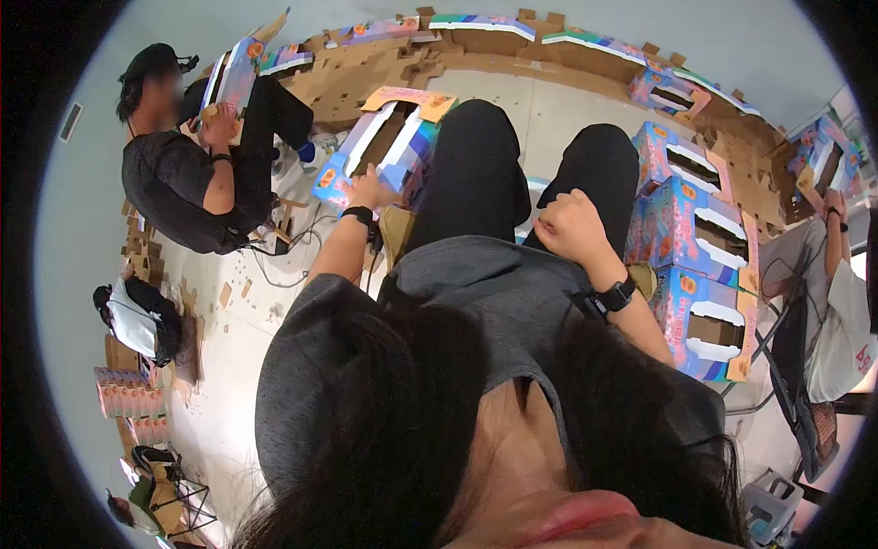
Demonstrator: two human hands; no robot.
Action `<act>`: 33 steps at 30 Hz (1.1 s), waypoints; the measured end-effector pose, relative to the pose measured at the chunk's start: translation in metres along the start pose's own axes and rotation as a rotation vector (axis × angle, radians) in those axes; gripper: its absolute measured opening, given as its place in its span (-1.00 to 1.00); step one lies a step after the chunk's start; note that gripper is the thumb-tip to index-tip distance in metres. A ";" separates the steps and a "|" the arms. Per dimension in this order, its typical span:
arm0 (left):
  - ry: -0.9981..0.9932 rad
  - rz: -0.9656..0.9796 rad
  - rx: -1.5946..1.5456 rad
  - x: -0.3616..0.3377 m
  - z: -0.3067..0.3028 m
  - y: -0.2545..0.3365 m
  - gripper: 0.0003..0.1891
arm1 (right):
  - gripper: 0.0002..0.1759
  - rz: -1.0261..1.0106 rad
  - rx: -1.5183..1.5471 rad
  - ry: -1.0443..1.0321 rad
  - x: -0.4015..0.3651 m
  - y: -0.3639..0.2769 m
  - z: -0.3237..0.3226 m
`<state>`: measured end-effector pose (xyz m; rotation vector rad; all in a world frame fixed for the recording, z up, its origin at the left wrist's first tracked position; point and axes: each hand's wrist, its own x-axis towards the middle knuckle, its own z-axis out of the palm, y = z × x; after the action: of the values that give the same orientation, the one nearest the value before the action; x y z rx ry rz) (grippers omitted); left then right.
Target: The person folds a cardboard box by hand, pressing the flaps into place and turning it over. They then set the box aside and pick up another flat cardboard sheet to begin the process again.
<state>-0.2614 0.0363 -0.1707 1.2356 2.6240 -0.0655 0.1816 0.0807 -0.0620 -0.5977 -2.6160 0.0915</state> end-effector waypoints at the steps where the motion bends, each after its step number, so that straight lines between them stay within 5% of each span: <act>1: 0.011 0.005 -0.008 -0.001 -0.006 -0.002 0.40 | -0.70 -0.005 0.003 0.009 -0.001 0.001 0.002; 7: 0.189 0.125 -0.199 -0.010 -0.055 0.002 0.21 | -0.68 -0.010 0.018 0.050 -0.003 -0.001 0.004; 15: 0.078 0.075 -0.768 0.018 -0.125 -0.003 0.06 | -0.68 -0.015 0.027 0.070 -0.005 0.001 0.003; 18: -0.187 0.050 -1.118 0.017 -0.150 -0.011 -0.10 | -0.67 -0.005 0.053 0.070 -0.005 0.001 0.002; 19: -0.264 0.075 -1.247 0.008 -0.158 -0.011 -0.37 | -0.67 -0.004 0.060 0.071 -0.005 0.001 0.002; 23: -0.345 0.086 -1.505 0.008 -0.167 -0.017 -0.63 | -0.68 -0.014 0.059 0.082 -0.004 0.001 0.001; 24: -0.404 0.113 -1.521 -0.025 -0.186 -0.006 -0.48 | -0.68 -0.019 0.059 0.076 -0.005 0.001 0.002; 25: -0.242 0.148 -1.478 0.014 -0.167 -0.023 -0.38 | -0.68 -0.023 0.055 0.075 -0.005 0.002 0.003; 27: 0.004 0.185 -1.421 -0.022 -0.184 -0.001 -0.14 | -0.67 -0.030 0.054 0.075 -0.004 0.002 0.003; 30: 0.201 0.461 -1.371 -0.047 -0.192 0.021 -0.23 | -0.62 -0.031 0.110 0.111 -0.003 0.001 -0.002; 33: 0.642 0.802 -1.002 -0.080 -0.200 0.045 -0.28 | -0.62 0.003 0.118 0.221 -0.004 -0.002 -0.005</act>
<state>-0.2177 0.0333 0.0448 1.8520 1.7487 1.7396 0.1859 0.0776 -0.0589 -0.5383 -2.3775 0.1691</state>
